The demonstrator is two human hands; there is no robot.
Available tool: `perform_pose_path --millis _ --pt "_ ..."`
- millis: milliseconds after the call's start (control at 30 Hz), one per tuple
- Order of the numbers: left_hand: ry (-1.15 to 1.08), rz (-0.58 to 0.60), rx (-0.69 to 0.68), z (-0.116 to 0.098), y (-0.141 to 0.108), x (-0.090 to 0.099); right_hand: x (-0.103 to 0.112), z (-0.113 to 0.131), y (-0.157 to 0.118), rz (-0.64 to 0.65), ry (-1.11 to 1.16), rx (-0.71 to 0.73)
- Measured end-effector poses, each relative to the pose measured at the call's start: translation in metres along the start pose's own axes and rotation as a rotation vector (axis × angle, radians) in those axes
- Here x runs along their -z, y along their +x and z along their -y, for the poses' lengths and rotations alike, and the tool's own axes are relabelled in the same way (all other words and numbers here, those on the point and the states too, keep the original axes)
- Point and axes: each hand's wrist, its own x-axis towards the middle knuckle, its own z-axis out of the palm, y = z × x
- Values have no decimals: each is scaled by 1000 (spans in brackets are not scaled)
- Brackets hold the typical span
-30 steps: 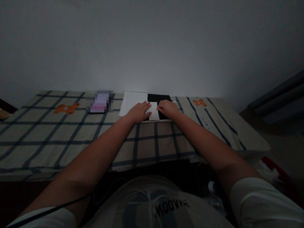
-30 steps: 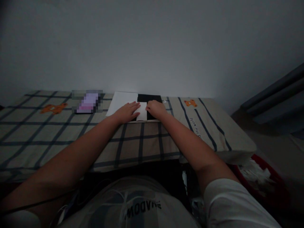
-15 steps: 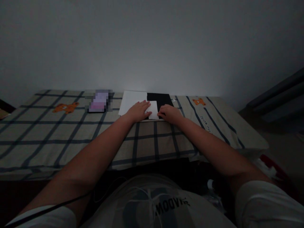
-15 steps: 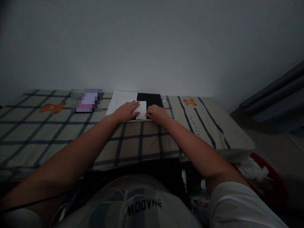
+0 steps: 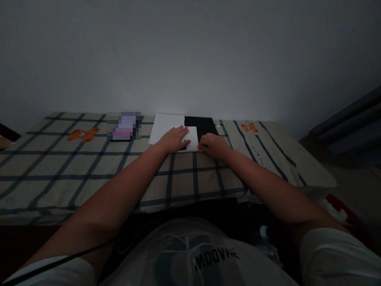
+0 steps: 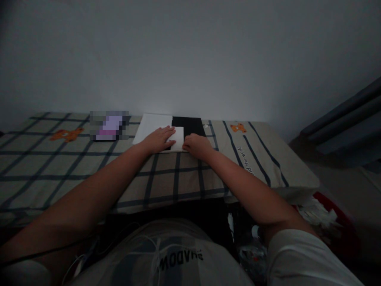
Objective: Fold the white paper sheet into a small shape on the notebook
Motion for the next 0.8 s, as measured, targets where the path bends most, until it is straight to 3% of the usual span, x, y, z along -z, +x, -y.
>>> perform_pose_path --millis 333,600,800 --pt "4 -15 -23 1 -1 0 -8 -15 37 -41 -25 -103" --pt "0 -17 -23 1 -1 -1 -17 -32 71 -61 27 -284" --pt "21 -14 -8 1 -1 -1 -17 -33 81 -52 19 -333"
